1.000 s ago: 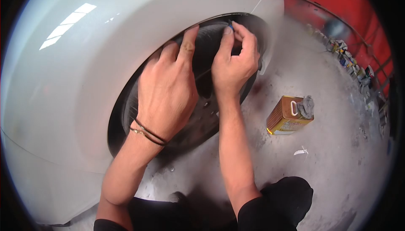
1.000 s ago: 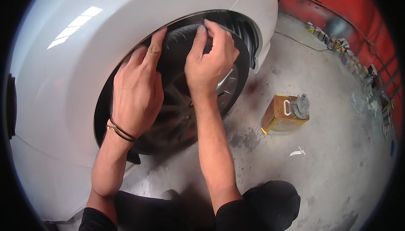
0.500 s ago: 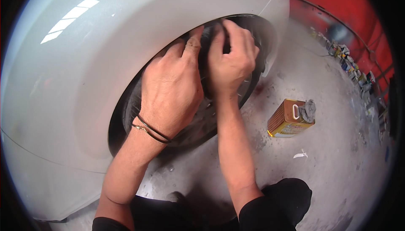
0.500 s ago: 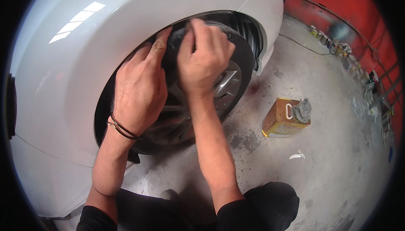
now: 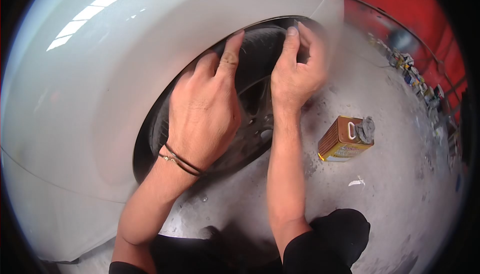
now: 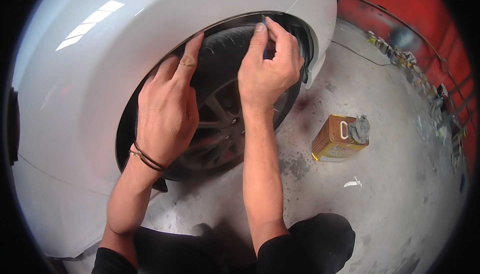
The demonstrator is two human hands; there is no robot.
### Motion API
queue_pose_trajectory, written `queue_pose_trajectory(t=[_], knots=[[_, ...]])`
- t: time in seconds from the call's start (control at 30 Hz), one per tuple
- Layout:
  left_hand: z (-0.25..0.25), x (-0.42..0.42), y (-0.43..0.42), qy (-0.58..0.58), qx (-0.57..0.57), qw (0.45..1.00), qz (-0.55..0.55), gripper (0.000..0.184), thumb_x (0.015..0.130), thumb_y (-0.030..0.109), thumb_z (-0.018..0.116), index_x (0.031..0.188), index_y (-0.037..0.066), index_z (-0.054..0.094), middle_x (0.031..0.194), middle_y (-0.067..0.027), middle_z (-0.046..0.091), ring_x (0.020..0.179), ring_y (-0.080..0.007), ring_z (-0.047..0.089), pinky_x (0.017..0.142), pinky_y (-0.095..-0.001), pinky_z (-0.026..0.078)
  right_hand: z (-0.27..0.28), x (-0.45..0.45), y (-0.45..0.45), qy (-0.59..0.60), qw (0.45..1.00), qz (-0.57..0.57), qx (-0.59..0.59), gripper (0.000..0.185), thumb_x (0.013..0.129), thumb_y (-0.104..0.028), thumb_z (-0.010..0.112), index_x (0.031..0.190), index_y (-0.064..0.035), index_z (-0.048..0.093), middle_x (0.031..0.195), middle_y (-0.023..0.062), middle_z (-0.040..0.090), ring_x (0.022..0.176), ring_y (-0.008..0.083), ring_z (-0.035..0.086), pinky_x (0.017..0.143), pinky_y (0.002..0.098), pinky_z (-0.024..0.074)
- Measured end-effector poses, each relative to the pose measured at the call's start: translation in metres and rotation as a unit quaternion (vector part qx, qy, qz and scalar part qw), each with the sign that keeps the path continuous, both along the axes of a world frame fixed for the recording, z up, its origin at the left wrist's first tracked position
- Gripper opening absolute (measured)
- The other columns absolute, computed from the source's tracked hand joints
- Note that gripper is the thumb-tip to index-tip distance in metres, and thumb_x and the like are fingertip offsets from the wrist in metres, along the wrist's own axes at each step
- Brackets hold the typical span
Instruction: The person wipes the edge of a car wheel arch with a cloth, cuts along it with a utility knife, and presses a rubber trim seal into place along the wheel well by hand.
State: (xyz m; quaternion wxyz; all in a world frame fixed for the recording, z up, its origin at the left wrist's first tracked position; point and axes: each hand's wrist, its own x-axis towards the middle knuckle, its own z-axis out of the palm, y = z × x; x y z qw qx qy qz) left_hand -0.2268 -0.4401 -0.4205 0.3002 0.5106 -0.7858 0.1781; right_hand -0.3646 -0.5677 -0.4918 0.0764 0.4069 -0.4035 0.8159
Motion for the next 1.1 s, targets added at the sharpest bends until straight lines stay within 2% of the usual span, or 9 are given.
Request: queue_pose_trajectory(t=[0.07,0.2,0.37,0.47,0.57,0.8,0.9,1.03,1.1], knots=[[-0.003,0.002,0.001,0.0,-0.037,0.999,-0.008,0.089,0.089,-0.014,0.057,0.173,0.012,0.053,0.105,-0.0229,0.068,0.093,-0.0474,0.067,0.087,-0.0567,0.056,0.003,0.006,0.006,0.011,1.0,0.006,-0.002,0.015,0.104,-0.012,0.084,0.119,-0.0099,0.083,0.102,0.001,0.081,0.091,0.0202,0.077,0.097,0.0391,0.0514],[0.002,0.001,-0.002,-0.006,-0.007,1.0,0.023,0.085,0.09,-0.014,0.057,0.171,0.011,0.056,0.106,-0.024,0.069,0.096,-0.0474,0.068,0.089,-0.0563,0.056,-0.006,0.012,0.001,0.018,1.0,0.018,0.004,0.018,0.103,-0.011,0.083,0.122,-0.0099,0.081,0.101,0.0001,0.08,0.092,0.0182,0.076,0.099,0.0382,0.0483],[0.003,0.004,-0.006,-0.005,-0.02,1.0,-0.003,0.078,0.092,-0.015,0.056,0.166,0.009,0.062,0.115,-0.0261,0.072,0.104,-0.0475,0.072,0.094,-0.055,0.058,-0.009,0.011,-0.009,0.032,0.999,-0.016,-0.003,0.021,0.104,-0.011,0.083,0.124,-0.0106,0.08,0.102,0.0001,0.08,0.096,0.0193,0.076,0.099,0.0381,0.0462],[0.006,0.004,-0.003,0.011,0.024,1.0,0.005,0.08,0.091,-0.016,0.055,0.167,0.009,0.061,0.116,-0.0262,0.073,0.104,-0.048,0.072,0.094,-0.0557,0.058,-0.007,0.014,-0.009,0.047,0.999,-0.016,0.002,0.02,0.104,-0.013,0.083,0.123,-0.0114,0.081,0.103,-0.0001,0.08,0.099,0.0206,0.076,0.098,0.0394,0.0463],[0.004,0.006,-0.004,0.019,0.005,1.0,-0.014,0.081,0.091,-0.016,0.056,0.167,0.01,0.061,0.116,-0.0262,0.073,0.103,-0.0483,0.072,0.093,-0.0559,0.058,0.0,0.019,0.001,0.079,0.996,-0.029,-0.002,0.019,0.103,-0.012,0.082,0.122,-0.0118,0.081,0.101,-0.0002,0.078,0.099,0.0218,0.074,0.096,0.0406,0.0463],[-0.001,0.008,-0.005,0.016,-0.011,1.0,-0.006,0.08,0.09,-0.013,0.054,0.168,0.008,0.059,0.119,-0.0281,0.073,0.107,-0.0502,0.072,0.096,-0.0566,0.059,0.009,0.052,0.026,0.131,0.991,-0.009,-0.037,0.025,0.092,-0.007,0.085,0.117,-0.011,0.082,0.093,-0.0008,0.068,0.089,0.0225,0.068,0.09,0.0422,0.0467],[-0.005,0.01,-0.007,0.023,-0.048,0.998,-0.032,0.082,0.089,-0.013,0.054,0.169,0.006,0.057,0.117,-0.0281,0.073,0.106,-0.0506,0.071,0.097,-0.0574,0.059,0.01,0.055,0.034,0.125,0.991,0.018,-0.049,0.023,0.094,-0.006,0.084,0.116,-0.0114,0.083,0.091,-0.0017,0.068,0.086,0.0213,0.068,0.089,0.0408,0.0466],[-0.003,0.008,0.0,0.013,-0.017,1.0,0.001,0.085,0.087,-0.014,0.054,0.17,0.005,0.056,0.116,-0.0278,0.073,0.105,-0.0505,0.071,0.095,-0.0575,0.059,0.008,0.039,0.024,0.141,0.989,-0.004,-0.048,0.02,0.096,-0.008,0.085,0.115,-0.0118,0.083,0.091,-0.0017,0.07,0.085,0.0211,0.069,0.088,0.0405,0.0474],[0.0,0.01,0.006,0.011,-0.002,1.0,0.015,0.087,0.087,-0.015,0.054,0.171,0.007,0.055,0.115,-0.0279,0.072,0.104,-0.0504,0.071,0.095,-0.0574,0.059,0.005,0.026,0.014,0.104,0.993,-0.036,-0.034,0.017,0.098,-0.009,0.085,0.115,-0.0122,0.083,0.094,-0.0011,0.074,0.087,0.0217,0.071,0.089,0.0404,0.0485]])
